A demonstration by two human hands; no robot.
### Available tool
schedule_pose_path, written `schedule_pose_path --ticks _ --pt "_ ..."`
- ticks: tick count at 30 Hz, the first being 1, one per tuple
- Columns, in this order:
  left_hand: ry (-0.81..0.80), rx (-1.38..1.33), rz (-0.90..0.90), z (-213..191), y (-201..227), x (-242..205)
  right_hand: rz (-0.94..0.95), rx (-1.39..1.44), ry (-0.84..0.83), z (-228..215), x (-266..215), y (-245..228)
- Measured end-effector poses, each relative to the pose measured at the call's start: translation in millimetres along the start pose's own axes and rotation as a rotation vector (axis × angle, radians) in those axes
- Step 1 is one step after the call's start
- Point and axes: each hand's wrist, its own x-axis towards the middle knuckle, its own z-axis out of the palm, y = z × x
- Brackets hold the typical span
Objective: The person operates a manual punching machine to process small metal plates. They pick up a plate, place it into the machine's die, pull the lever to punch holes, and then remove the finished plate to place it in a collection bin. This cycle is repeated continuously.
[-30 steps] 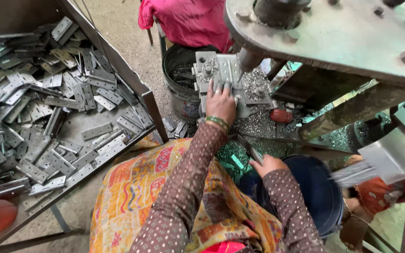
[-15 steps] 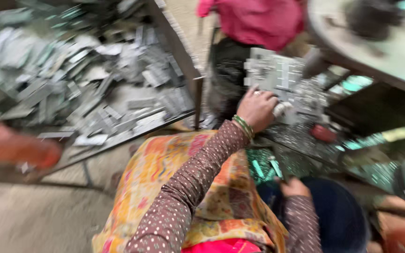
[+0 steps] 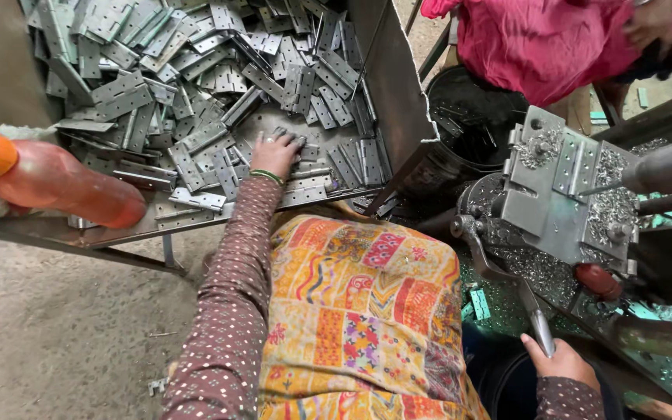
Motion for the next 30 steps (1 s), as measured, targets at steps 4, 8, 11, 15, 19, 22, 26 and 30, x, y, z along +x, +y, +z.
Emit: schedule_pose_path --ticks 4,8,11,15,19,22,26,30 --pt "-0.088 -0.051 0.105 19 -16 -3 0.037 0.000 -0.024 10 14 12" --pt "-0.065 0.063 0.136 18 -10 3 0.055 -0.027 -0.062 14 26 19" --pt "0.010 0.003 0.080 10 -2 1 0.079 -0.022 -0.068 16 30 22" --pt "0.059 0.048 0.127 3 6 -7 0.046 -0.040 -0.040 15 27 19" --pt "0.009 0.109 0.216 11 8 -5 0.050 -0.035 -0.040 11 21 13" --pt "-0.066 0.059 0.171 22 8 2 0.037 -0.054 -0.014 8 17 12" --pt "-0.124 0.004 -0.106 32 2 3 0.104 -0.044 -0.103 7 19 7" --pt "-0.014 -0.055 -0.201 31 5 -3 0.085 -0.035 -0.069 7 12 5"
